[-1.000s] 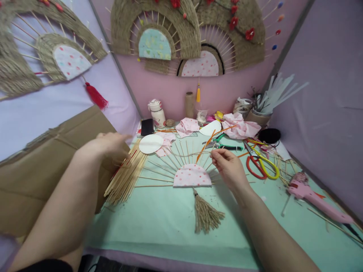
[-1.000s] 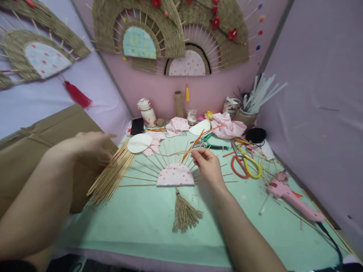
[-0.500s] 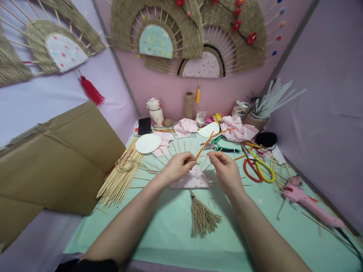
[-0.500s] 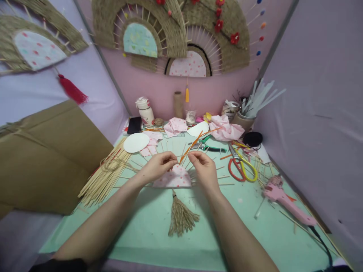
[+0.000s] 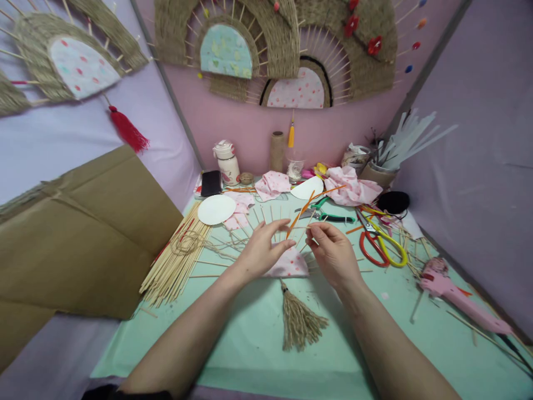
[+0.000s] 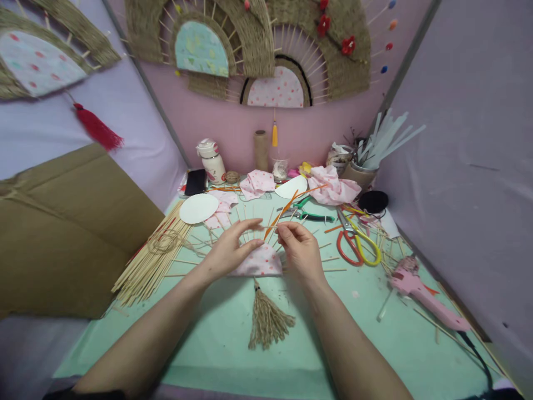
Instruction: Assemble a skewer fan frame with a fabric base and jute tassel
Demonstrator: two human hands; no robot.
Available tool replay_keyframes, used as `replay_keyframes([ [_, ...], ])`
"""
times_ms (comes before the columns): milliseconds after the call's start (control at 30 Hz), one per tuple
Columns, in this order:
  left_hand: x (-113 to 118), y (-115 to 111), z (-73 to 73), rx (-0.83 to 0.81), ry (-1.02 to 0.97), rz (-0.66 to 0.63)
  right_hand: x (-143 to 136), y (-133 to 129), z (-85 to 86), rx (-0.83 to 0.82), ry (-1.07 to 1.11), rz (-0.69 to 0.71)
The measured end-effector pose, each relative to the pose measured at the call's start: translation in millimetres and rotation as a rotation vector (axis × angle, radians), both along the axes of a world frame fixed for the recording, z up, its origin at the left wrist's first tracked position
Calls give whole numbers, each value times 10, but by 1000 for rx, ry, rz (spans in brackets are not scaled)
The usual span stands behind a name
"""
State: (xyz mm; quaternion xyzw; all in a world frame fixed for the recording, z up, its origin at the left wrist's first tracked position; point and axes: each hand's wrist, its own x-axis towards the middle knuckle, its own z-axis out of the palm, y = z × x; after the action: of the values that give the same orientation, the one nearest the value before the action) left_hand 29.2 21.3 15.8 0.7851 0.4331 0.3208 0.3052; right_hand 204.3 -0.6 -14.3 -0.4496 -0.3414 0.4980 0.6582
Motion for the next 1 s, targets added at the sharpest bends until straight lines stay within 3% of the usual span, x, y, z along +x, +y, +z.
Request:
replay_keyframes([
  [233, 11, 36, -151, -381, -583, 149, 38, -13, 25, -60, -72, 55],
  [367, 73, -72, -168, -634, -889, 152, -46, -78, 41, -94, -158, 176],
  [500, 156, -161, -174, -758, -969, 183, -140, -122, 40, -131, -142, 276],
  [633, 177, -176, -215, -803, -1049, 246, -181, -114, -5, -162, -20, 269],
  [800, 191, -175, -290, -762, -1077, 275, -191, -93, -34, -196, 103, 242],
  [1000, 232, -201, -318, -655, -952, 281, -197, -101, -39, -199, 68, 222],
])
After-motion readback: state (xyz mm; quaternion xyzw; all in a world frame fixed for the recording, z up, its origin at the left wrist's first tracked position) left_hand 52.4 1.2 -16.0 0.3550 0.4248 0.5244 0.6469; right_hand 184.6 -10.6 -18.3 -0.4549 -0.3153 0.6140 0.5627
